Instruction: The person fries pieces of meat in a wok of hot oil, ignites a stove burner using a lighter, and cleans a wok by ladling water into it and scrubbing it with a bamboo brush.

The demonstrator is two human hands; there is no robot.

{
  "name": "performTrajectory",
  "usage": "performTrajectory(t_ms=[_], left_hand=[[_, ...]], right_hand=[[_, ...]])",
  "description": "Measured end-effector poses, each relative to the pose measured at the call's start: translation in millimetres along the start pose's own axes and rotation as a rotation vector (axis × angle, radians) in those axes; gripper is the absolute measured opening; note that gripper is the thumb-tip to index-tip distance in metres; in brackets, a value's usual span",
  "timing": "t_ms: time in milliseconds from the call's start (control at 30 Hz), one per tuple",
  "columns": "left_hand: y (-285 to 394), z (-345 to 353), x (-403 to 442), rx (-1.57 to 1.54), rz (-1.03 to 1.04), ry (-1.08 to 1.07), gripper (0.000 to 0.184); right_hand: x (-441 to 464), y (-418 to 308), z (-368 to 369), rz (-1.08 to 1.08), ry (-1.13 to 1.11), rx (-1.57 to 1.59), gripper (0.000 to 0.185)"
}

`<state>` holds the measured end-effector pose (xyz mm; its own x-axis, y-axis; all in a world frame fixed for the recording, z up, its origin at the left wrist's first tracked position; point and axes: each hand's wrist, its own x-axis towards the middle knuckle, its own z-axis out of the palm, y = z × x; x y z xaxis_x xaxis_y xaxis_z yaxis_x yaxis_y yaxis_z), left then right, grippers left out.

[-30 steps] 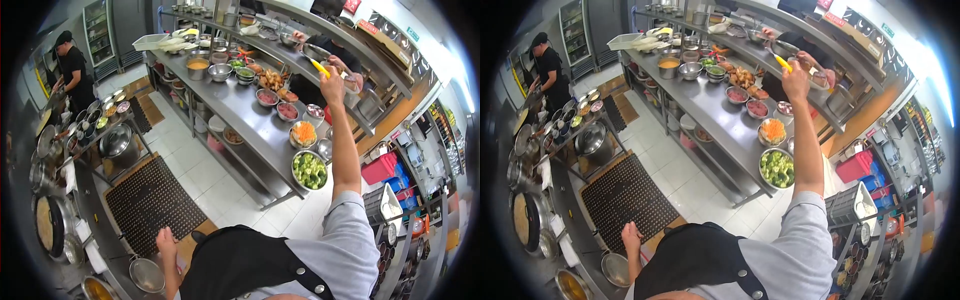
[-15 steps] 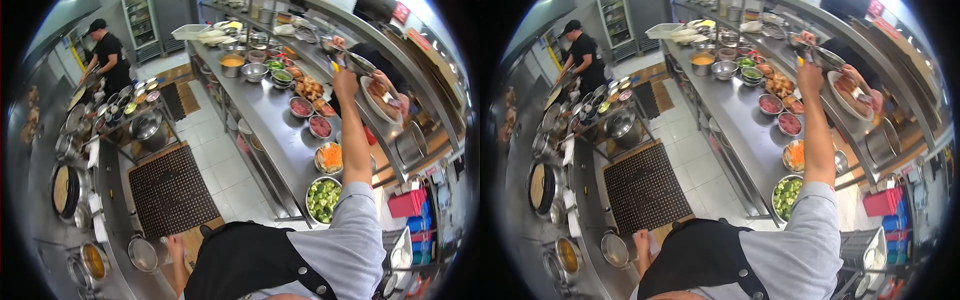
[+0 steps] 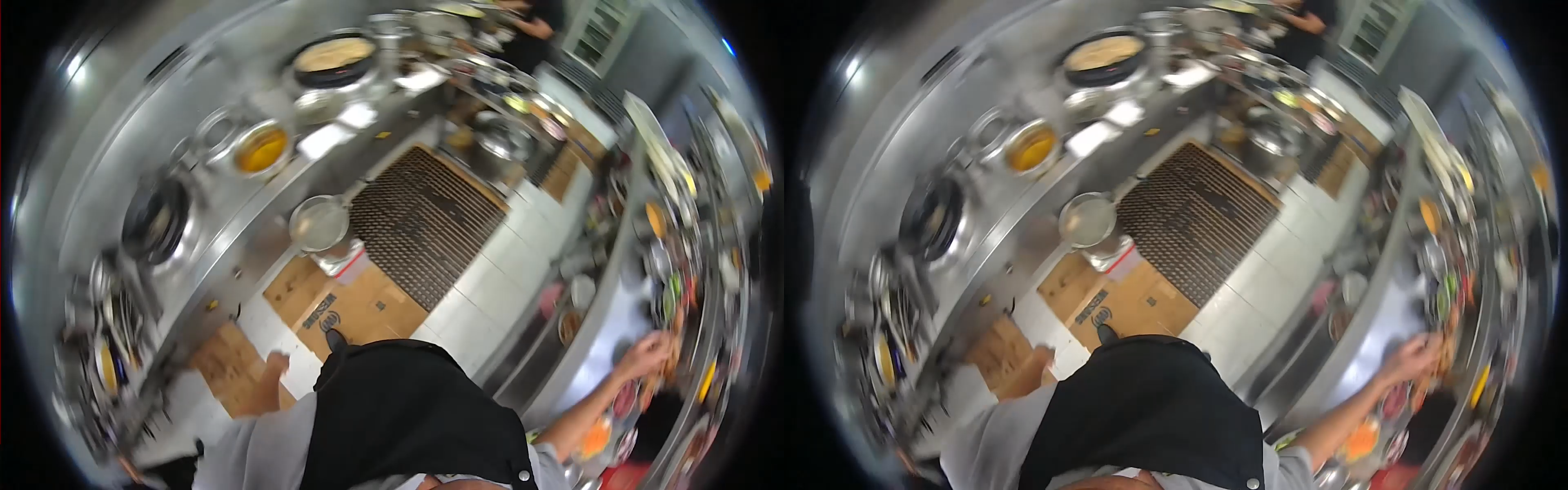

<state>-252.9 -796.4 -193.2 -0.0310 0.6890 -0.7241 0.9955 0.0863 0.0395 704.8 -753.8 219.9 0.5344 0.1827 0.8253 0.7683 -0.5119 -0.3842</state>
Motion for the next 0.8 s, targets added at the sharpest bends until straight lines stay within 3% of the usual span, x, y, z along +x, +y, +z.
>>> performTrajectory(t_ms=[33,67,100,133,167,200,233,267,300,367,433,533,600,667,700,733,767,800], left_hand=[[12.5,0.3,7.3,0.091,-0.002,0.344,0.042],[12.0,-8.6,32.5,0.085,-0.014,0.319,0.034],[15.2,-21.4,38.6,0.066,0.189,0.515,0.022],[26.0,-48.6,41.3,-0.085,0.183,0.453,0.023],[31.7,-70.9,40.0,-0.147,0.210,0.487,0.025],[33.4,-89.7,34.9,-0.208,0.235,0.524,0.027],[29.9,-97.4,31.0,-0.451,0.191,0.621,0.027],[23.9,-102.9,26.5,-0.693,0.146,0.716,0.028],[19.9,-111.6,12.1,-0.725,0.110,0.724,0.028],[1.9,-130.8,-33.9,-1.028,0.002,0.763,0.030],[-40.5,-121.0,-57.5,-1.003,-0.019,0.712,0.030],[-102.9,-107.3,-87.8,-1.149,-0.152,0.621,0.035],[-149.3,-123.2,-89.3,-1.011,-0.284,0.778,0.036],[-210.7,-187.2,-79.7,-0.922,-0.309,0.893,0.026],[-242.6,-217.9,-68.1,-0.852,-0.138,1.217,0.021],[-266.1,-258.7,-58.2,-0.840,-0.258,1.318,0.028],[-291.5,-296.4,-51.4,-0.654,-0.237,1.475,0.037],[-316.2,-334.6,-51.6,-0.625,-0.258,1.418,0.041]], right_hand=[[-55.5,7.9,60.9,-0.165,-0.112,0.017,0.027],[-140.8,69.7,167.5,-0.031,-0.598,0.024,0.023],[-210.1,-10.3,187.4,-0.072,-0.936,0.072,0.023],[-283.5,-54.5,215.1,-0.485,-1.024,0.280,0.026],[-306.4,-187.3,165.0,-0.523,-1.491,0.271,0.034],[-366.8,-243.7,157.5,-0.685,-1.562,0.389,0.043],[-402.8,-309.1,139.4,-0.687,-1.853,0.517,0.047],[-442.3,-372.5,114.4,-0.942,-1.828,0.392,0.046],[-461.7,-433.6,78.8,-0.963,-1.909,0.541,0.047],[-497.5,-510.6,39.5,-0.987,-2.018,0.681,0.047],[-546.4,-553.1,32.6,-0.838,-2.278,0.786,0.046],[-571.4,-590.5,43.0,-0.859,-2.173,0.713,0.049],[-587.4,-588.9,73.9,-1.122,-1.983,0.571,0.049],[-588.3,-584.4,98.7,-1.246,-2.024,0.361,0.052],[-585.5,-592.3,106.4,-1.254,-2.018,0.356,0.052],[-582.0,-595.9,111.1,-1.316,-2.074,0.264,0.051],[-578.2,-596.6,112.8,-1.365,-2.130,0.165,0.051],[-579.2,-596.8,117.1,-1.335,-2.129,0.150,0.051]])
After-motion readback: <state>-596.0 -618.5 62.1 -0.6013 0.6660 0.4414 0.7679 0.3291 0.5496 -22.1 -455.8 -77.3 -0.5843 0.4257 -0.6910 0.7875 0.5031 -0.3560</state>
